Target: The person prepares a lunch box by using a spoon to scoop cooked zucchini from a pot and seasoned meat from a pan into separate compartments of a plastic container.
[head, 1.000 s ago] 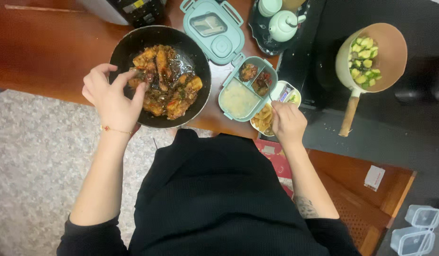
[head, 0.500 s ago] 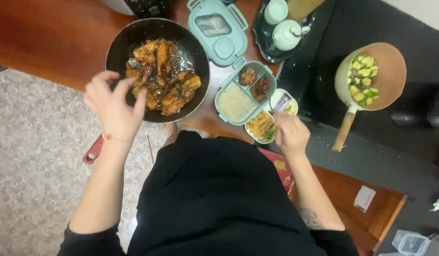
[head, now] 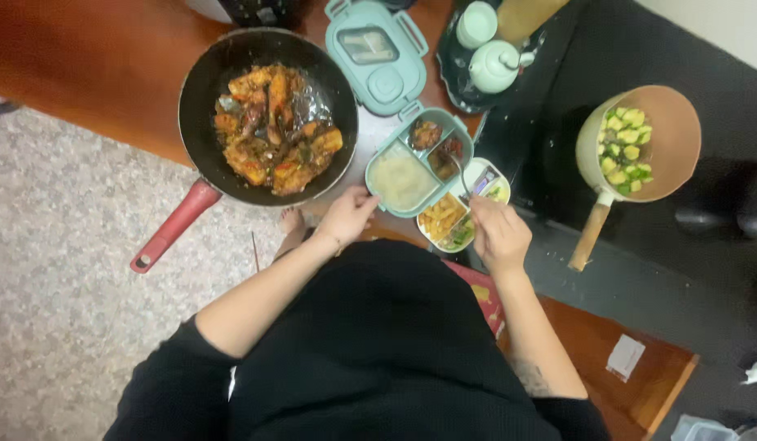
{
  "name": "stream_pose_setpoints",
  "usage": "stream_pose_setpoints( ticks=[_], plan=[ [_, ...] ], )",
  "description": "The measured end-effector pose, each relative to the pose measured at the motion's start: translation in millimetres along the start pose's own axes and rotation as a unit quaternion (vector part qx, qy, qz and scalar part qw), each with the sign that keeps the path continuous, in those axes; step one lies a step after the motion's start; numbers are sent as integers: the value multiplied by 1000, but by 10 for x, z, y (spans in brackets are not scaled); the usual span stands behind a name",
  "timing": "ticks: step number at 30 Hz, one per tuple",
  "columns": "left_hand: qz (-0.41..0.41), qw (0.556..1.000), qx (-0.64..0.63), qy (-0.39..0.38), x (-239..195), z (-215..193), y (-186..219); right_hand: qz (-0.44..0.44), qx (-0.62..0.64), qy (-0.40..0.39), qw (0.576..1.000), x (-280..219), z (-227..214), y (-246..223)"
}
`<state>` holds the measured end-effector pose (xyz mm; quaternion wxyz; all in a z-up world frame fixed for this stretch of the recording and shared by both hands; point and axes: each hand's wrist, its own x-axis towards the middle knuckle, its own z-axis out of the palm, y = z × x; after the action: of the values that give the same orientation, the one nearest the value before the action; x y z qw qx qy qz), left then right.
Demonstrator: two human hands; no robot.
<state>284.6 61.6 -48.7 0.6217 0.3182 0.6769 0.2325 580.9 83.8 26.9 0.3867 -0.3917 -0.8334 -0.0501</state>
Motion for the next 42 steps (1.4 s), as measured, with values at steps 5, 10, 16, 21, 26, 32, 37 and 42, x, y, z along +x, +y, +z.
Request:
stream_pose_setpoints(
  ticks=[5,10,16,21,26,32,37,42],
  plan=[
    [-25,995,-94,-5,350,150,-320,-10,-16,0,1000,20,31,37],
    [-33,991,-132,-10,400,211,-406,1,-3,-4,1000,-42,3,51],
    [-37,988,-151,4,440,199,-469,-1,2,-6,1000,-97,-29,97],
    [-26,987,-161,2,435,211,-409,4,2,-12,1000,-106,-32,121],
    [-48,983,-173,21,419,265,-563,12,33,0,999,-89,-84,26],
    [-27,984,-174,16,497,236,-500,7,31,1,1000,-9,-68,65],
    [-28,985,-170,15,565,264,-560,5,29,-7,1000,-33,-47,109],
    [-34,984,-177,12,496,292,-613,15,27,-8,999,-72,-54,70]
  ],
)
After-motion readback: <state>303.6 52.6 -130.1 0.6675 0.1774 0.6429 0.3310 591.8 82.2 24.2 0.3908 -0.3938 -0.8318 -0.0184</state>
